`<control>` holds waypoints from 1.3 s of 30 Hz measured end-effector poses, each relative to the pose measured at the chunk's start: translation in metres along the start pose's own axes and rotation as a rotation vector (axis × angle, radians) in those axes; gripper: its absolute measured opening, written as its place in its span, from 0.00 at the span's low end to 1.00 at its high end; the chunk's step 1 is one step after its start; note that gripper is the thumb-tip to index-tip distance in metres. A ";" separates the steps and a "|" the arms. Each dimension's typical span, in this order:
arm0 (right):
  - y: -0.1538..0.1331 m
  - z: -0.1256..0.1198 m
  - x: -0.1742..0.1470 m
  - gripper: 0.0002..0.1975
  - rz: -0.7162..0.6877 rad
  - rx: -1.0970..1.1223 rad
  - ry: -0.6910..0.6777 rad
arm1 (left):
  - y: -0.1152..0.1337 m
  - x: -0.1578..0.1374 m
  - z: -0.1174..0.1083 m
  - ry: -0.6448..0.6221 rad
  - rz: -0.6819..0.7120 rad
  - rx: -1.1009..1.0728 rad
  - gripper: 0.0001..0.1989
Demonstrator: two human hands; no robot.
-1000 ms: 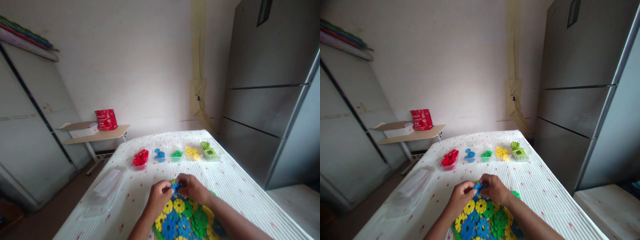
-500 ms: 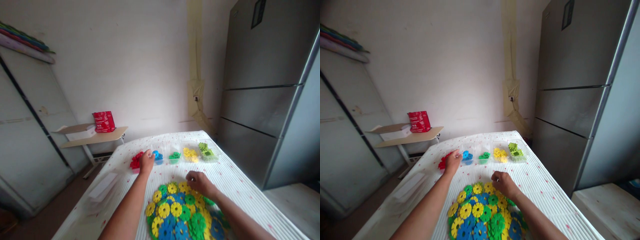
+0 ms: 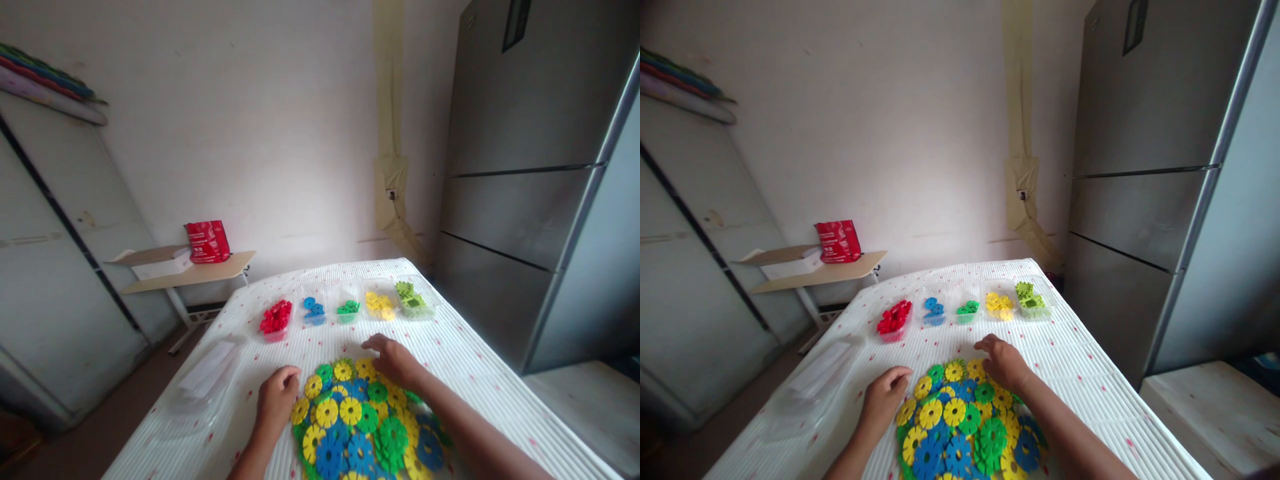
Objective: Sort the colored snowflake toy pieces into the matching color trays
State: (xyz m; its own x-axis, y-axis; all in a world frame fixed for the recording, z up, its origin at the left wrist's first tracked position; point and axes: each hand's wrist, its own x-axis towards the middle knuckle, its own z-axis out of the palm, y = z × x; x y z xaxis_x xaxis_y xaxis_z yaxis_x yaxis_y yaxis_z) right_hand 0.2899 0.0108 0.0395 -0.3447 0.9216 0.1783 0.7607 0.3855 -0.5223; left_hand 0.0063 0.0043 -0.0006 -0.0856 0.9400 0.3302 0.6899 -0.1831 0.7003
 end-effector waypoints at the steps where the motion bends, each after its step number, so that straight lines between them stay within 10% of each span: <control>1: -0.001 0.002 0.001 0.26 -0.012 -0.035 -0.033 | -0.003 -0.001 0.000 0.001 -0.003 -0.007 0.12; 21: 0.017 -0.014 0.005 0.05 0.049 0.043 -0.036 | -0.006 0.001 0.005 -0.041 -0.013 0.034 0.13; 32: 0.032 -0.060 0.048 0.16 0.283 0.170 0.351 | -0.004 -0.001 0.005 -0.028 -0.012 -0.017 0.13; 39: 0.026 -0.046 0.007 0.08 0.210 0.186 0.061 | -0.002 0.000 0.004 -0.024 0.002 -0.007 0.13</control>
State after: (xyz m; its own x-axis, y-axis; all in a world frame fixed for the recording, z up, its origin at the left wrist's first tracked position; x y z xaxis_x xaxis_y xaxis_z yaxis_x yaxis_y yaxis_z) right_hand 0.3325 0.0295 0.0662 -0.1526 0.9835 0.0968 0.6960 0.1765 -0.6960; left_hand 0.0082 0.0053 -0.0044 -0.0667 0.9462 0.3168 0.6854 -0.1873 0.7037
